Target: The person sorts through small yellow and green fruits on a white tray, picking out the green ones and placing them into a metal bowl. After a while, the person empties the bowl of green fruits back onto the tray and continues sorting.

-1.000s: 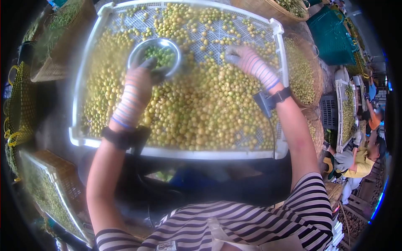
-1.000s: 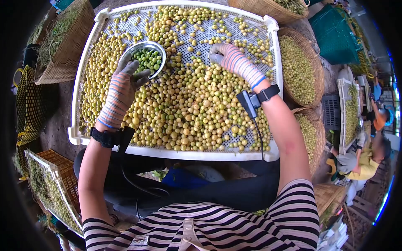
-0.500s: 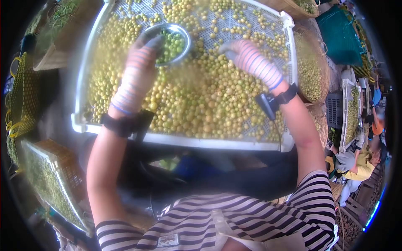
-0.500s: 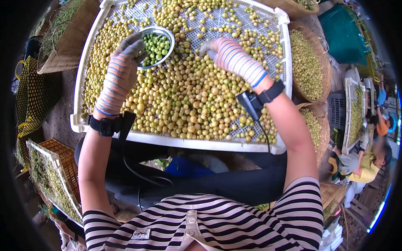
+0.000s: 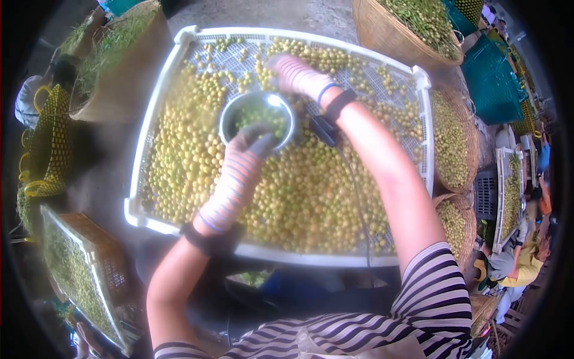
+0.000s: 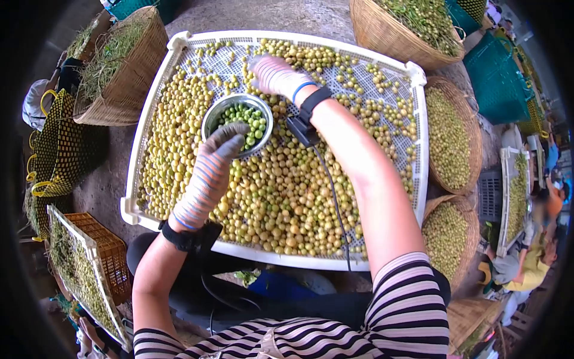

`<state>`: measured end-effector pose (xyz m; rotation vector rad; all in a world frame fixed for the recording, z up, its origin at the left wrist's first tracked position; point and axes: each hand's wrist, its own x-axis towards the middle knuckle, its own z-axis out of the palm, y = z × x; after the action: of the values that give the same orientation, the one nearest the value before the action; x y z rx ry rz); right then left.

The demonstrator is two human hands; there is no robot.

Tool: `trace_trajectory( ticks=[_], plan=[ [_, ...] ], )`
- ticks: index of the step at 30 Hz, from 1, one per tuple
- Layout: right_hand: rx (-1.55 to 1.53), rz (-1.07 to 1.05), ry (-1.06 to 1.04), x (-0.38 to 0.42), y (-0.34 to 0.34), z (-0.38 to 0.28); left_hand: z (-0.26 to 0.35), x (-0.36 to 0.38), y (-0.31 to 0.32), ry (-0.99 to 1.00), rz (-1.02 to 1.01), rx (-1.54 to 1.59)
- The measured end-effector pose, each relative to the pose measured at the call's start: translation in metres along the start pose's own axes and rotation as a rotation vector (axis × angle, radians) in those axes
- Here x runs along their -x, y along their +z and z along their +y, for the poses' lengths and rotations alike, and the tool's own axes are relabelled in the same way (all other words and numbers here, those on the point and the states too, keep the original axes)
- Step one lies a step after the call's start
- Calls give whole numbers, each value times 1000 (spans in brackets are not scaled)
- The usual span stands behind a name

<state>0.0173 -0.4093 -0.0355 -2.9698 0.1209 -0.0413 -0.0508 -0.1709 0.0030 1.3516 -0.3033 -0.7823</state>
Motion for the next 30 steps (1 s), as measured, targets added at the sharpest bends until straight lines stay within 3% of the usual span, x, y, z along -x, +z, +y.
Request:
trace_trajectory(
  ticks=[3,4,5,6,7,9,10,12,16,20,21,25,30],
  plan=[
    [95,-131,-119,8,1,-4,7,8,2,-5,-48,-71],
    [-99,-342,79,23,-11,-12,9,11,-2,-8,-43,-59],
    [-181,-429,85,40,-18,-10,12,15,-2,-20,-60,-24],
    [-82,-510,43,53,-9,7,15,18,-3,-32,-78,8],
    [-28,-677,-39,70,-41,4,20,22,-2,-94,-81,-15],
    [84,-506,-71,76,-35,36,24,28,3,-96,-96,-34],
    [-211,-226,20,87,-30,59,26,30,6,-103,-113,-36],
    [-238,-182,172,88,-44,62,26,32,8,-85,-129,-84],
    [-227,-284,-7,92,-35,54,21,38,7,-92,-130,-104],
    [15,-383,-77,102,-21,23,5,41,11,-255,-191,-77],
    [8,-478,7,104,-28,9,2,42,12,-288,-210,-74],
    [150,-511,16,108,-17,-8,-17,47,11,-357,-244,-80],
    [254,-430,91,119,-5,-18,-29,46,11,-406,-252,-70]
  ],
)
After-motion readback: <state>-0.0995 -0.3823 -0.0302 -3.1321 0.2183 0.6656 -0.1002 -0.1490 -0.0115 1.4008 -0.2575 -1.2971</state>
